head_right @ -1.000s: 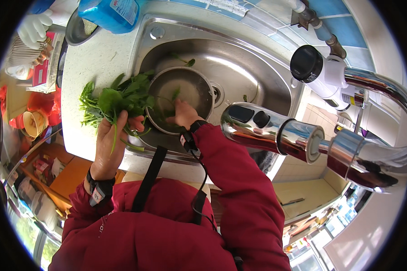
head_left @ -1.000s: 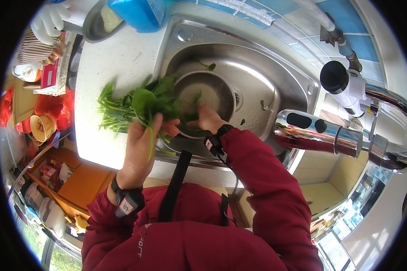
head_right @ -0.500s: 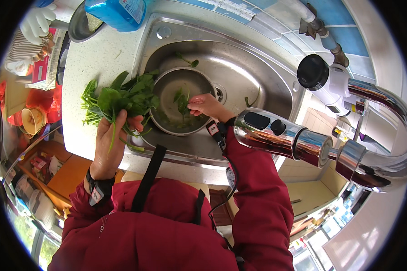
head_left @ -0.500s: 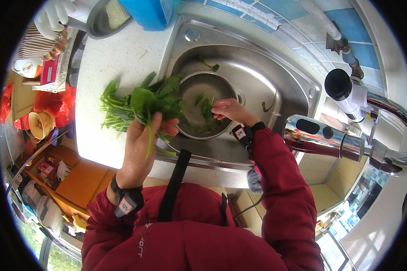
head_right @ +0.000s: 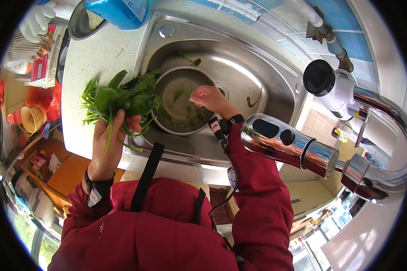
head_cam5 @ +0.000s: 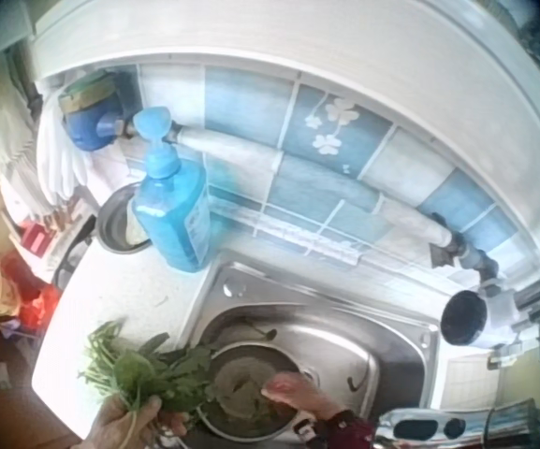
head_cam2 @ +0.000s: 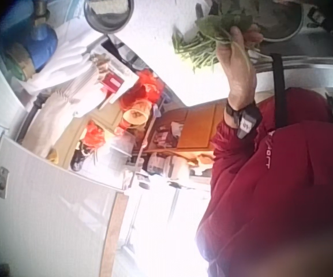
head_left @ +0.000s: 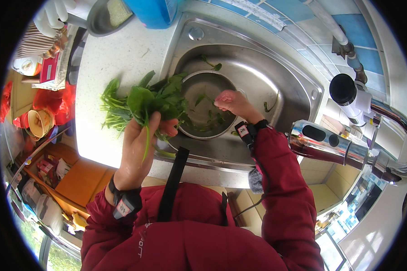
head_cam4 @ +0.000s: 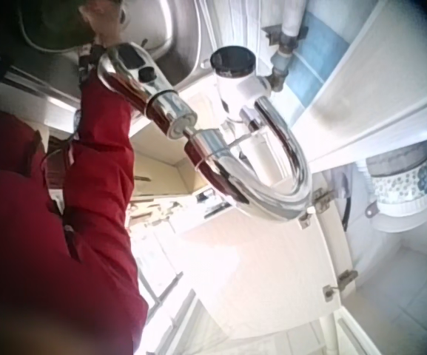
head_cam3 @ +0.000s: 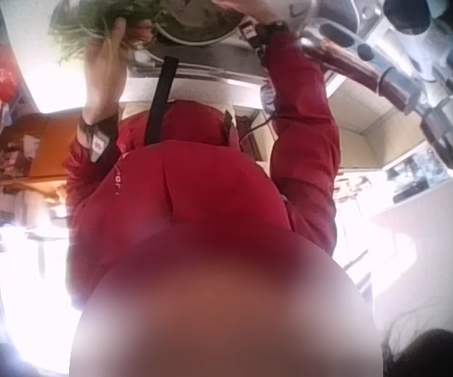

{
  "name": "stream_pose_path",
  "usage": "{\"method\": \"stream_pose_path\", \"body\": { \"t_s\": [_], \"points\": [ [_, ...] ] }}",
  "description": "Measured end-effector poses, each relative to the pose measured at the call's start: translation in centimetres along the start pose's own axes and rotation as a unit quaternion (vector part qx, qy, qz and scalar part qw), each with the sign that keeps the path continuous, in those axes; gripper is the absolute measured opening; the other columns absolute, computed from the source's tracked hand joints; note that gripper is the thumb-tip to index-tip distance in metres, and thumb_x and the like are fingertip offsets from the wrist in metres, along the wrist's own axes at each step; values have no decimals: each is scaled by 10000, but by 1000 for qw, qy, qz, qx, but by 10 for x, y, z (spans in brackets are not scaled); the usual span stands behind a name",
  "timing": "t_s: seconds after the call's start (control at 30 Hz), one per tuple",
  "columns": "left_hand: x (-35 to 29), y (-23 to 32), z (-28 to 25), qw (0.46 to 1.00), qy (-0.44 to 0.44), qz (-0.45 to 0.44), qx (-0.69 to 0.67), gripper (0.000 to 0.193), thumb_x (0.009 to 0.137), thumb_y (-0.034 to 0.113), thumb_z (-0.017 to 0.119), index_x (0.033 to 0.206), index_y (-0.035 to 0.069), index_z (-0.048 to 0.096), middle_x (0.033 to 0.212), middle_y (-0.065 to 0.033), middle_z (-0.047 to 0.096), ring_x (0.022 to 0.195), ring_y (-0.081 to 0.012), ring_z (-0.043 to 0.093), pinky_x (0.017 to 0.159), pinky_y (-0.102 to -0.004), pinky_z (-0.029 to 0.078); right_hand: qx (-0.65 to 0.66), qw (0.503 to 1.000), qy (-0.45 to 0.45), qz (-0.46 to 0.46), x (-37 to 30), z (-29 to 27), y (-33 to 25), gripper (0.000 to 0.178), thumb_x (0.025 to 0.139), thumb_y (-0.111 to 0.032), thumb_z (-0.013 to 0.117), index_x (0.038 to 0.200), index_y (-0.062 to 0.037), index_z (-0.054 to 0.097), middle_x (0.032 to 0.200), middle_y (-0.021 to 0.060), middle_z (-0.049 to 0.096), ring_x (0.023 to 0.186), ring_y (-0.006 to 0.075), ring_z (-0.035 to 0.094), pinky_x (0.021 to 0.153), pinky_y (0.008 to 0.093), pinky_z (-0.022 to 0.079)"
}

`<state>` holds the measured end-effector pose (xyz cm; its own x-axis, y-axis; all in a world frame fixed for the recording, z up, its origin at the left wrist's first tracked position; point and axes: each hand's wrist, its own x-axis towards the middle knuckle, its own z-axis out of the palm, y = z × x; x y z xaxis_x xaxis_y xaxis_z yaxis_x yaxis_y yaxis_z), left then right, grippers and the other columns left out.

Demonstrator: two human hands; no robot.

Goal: The person washes leafy green vegetables in a kitchen sink, rinsing them under running water and placing them in a colander. Then the person uses a cloth to wipe the window sill and the lower part of the window glass.

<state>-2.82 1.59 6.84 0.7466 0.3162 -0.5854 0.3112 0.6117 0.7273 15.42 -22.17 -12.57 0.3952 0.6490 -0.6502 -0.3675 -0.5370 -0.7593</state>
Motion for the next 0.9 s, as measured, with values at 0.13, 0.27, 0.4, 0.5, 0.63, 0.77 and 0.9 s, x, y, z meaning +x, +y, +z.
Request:
{"method": "stream_pose_path", "body": {
  "t_s": [0.13, 0.27, 0.4, 0.5, 0.63, 0.77, 0.9],
  "points": [
    [-2, 1, 1, 1000, 7, 7, 3, 221, 1050, 158, 469, 1094, -16, 599, 955, -140, 692, 806, -194, 626, 802, -338, 487, -201, 974, 39, -96, 21, 25, 7, 212, 819, -122, 697, 1011, -32, 678, 888, 140, 701, 779, 235, 684, 728, 336, 544],
    [-3, 2, -2, 1000, 5, 10, 8, 272, 1047, 199, 489, 1095, -38, 613, 970, -135, 692, 827, -180, 630, 804, -321, 489, -399, 903, 48, -152, 39, 52, 17, 344, 771, -43, 654, 1113, -70, 675, 952, 169, 682, 851, 323, 661, 745, 390, 522],
    [-4, 2, -4, 1000, 20, 9, 2, 302, 1046, 222, 498, 1097, -50, 619, 977, -135, 693, 831, -171, 632, 802, -312, 493, -414, 898, 91, -116, 32, 49, 14, 239, 769, -66, 662, 1003, -59, 711, 985, 179, 678, 866, 342, 649, 735, 411, 509],
    [-5, 2, -3, 999, 35, 8, -5, 224, 1045, 159, 477, 1078, -19, 608, 951, -138, 694, 805, -189, 626, 798, -339, 493, -272, 943, 144, -131, 11, 44, 11, 186, 781, -146, 698, 933, -43, 729, 963, 176, 689, 870, 330, 660, 761, 407, 519],
    [-1, -3, 2, 1000, 9, 7, 4, 231, 1043, 167, 485, 1069, -22, 616, 949, -136, 694, 803, -189, 626, 797, -334, 491, -95, 995, -7, -40, 5, 61, 20, 223, 789, -175, 752, 960, -33, 733, 865, 126, 687, 771, 193, 647, 693, 331, 496],
    [-3, -8, 6, 1000, 7, -3, 3, 234, 1041, 170, 491, 1070, -24, 618, 952, -138, 695, 800, -191, 628, 796, -330, 490, -132, 988, -67, -47, 29, 108, 32, 252, 811, -200, 730, 971, -5, 729, 837, 134, 691, 763, 212, 653, 695, 336, 499],
    [-6, -5, 6, 1000, 13, 1, 13, 229, 1039, 169, 496, 1068, -23, 616, 958, -140, 695, 800, -193, 630, 803, -329, 489, -134, 989, -23, -64, 34, 106, 17, 300, 824, -244, 719, 998, 0, 725, 871, 155, 707, 729, 267, 664, 677, 342, 512]
  ]
}}
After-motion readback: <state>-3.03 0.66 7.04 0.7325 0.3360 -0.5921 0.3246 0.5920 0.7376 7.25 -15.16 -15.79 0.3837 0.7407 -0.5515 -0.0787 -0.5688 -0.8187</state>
